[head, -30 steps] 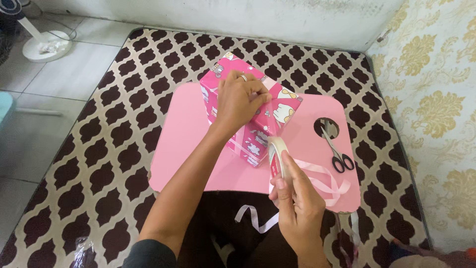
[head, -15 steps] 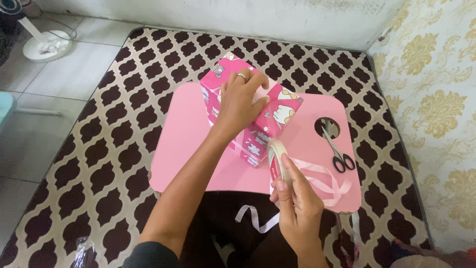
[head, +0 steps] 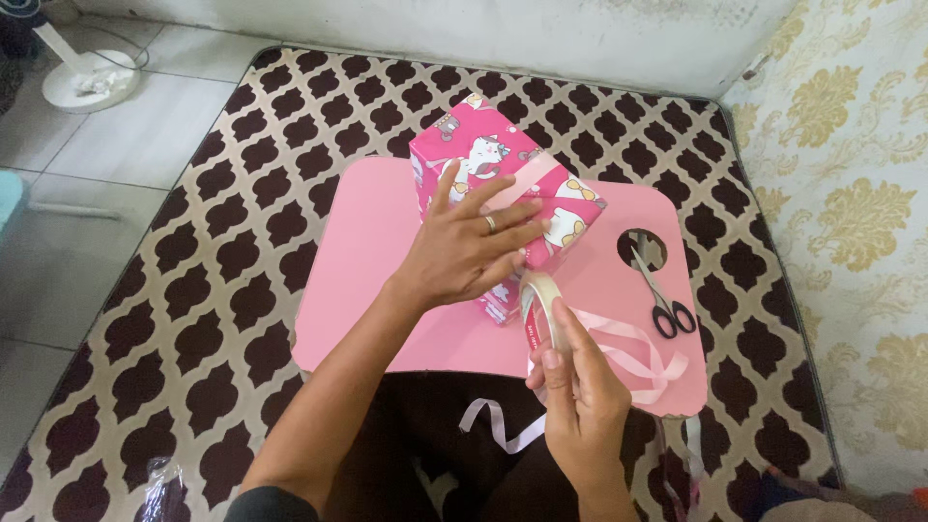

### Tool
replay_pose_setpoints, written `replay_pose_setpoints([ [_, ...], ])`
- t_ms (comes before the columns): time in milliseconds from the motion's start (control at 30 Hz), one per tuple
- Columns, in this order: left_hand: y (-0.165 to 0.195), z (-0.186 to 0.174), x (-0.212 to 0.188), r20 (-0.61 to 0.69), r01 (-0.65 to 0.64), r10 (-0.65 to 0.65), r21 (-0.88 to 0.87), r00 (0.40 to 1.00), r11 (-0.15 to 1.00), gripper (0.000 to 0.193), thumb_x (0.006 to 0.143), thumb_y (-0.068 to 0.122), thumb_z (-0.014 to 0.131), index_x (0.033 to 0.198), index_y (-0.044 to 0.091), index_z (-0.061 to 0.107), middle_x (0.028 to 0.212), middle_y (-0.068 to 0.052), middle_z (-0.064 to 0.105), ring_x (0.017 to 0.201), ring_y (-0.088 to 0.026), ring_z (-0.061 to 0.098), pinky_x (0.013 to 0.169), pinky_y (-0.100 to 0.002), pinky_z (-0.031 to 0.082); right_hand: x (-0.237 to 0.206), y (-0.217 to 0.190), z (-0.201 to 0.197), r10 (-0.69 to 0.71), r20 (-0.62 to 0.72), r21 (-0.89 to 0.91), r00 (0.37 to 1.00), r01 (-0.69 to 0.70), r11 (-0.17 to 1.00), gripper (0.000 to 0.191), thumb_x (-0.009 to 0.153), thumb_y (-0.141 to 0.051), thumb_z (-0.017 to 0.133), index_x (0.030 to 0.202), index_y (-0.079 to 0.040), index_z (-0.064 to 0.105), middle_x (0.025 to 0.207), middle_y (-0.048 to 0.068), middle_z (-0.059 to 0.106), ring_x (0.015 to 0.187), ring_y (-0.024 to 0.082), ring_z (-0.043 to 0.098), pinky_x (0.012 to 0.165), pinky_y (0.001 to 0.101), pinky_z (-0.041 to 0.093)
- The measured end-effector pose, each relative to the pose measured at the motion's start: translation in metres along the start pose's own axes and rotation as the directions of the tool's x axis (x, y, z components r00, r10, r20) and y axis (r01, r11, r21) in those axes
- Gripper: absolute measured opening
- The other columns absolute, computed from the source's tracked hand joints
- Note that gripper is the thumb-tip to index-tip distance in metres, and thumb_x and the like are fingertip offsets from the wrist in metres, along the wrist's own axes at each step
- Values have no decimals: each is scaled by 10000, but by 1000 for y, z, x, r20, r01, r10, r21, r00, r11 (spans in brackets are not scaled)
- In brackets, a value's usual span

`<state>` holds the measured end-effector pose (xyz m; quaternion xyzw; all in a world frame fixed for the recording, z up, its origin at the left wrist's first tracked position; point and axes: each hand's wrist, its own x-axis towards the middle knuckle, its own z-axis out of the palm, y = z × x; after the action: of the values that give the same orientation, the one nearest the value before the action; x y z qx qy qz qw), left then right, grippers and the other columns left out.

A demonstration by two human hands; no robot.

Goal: The person decorates an already paper-wrapped gift box on a pink lap desk. They cut ribbon with scissors, apply tape around the box to secure the ribbon in a cross pattern, then tie the ribbon ends into a bow on top of the box.

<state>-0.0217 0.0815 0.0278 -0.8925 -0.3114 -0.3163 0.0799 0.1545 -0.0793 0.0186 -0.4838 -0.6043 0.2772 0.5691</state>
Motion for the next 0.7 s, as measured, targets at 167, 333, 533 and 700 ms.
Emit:
replay_pose_setpoints([
  [167, 3, -14, 3, 64, -14, 14, -9, 998, 1000, 402, 1020, 556, 507, 1343, 391, 680, 1469, 55, 610, 1515, -316, 319, 1216, -719, 86, -4, 1, 0, 14, -9, -59, 1000, -15, 998, 438, 1023, -78, 565, 1452, 5, 537, 818, 29, 666, 650, 53, 602, 539, 197, 500],
  [333, 5, -12, 0, 82, -24, 25, -21, 996, 1000, 393, 996, 598, 502, 1319, 448, 667, 1485, -16, 573, 1526, -393, 217, 1189, -747, 77, -4, 3, 2, 5, -22, -65, 1000, -7, 998, 427, 1032, -73, 550, 1451, 8, 538, 818, 32, 669, 657, 52, 616, 530, 196, 494],
  [533, 54, 21, -35, -265, 271, -355, -305, 896, 913, 402, 1058, 422, 551, 1384, 203, 636, 1427, -83, 585, 1351, -315, 536, 1105, -512, 420, -4, 12, 5, 23, -22, -78, 999, -24, 997, 447, 1020, -60, 562, 1457, 22, 516, 845, 68, 698, 652, 86, 633, 554, 221, 497],
  [700, 101, 43, -51, 141, 393, -668, -887, 730, 242, 763, 898, 416, 677, 1486, 60, 347, 1343, -158, 502, 1306, -296, 518, 1037, -473, 480, -11, 25, 9, -42, -10, 164, 999, 44, 985, 488, 1045, -59, 557, 1464, 21, 320, 996, 125, 702, 790, 124, 674, 719, 249, 552],
])
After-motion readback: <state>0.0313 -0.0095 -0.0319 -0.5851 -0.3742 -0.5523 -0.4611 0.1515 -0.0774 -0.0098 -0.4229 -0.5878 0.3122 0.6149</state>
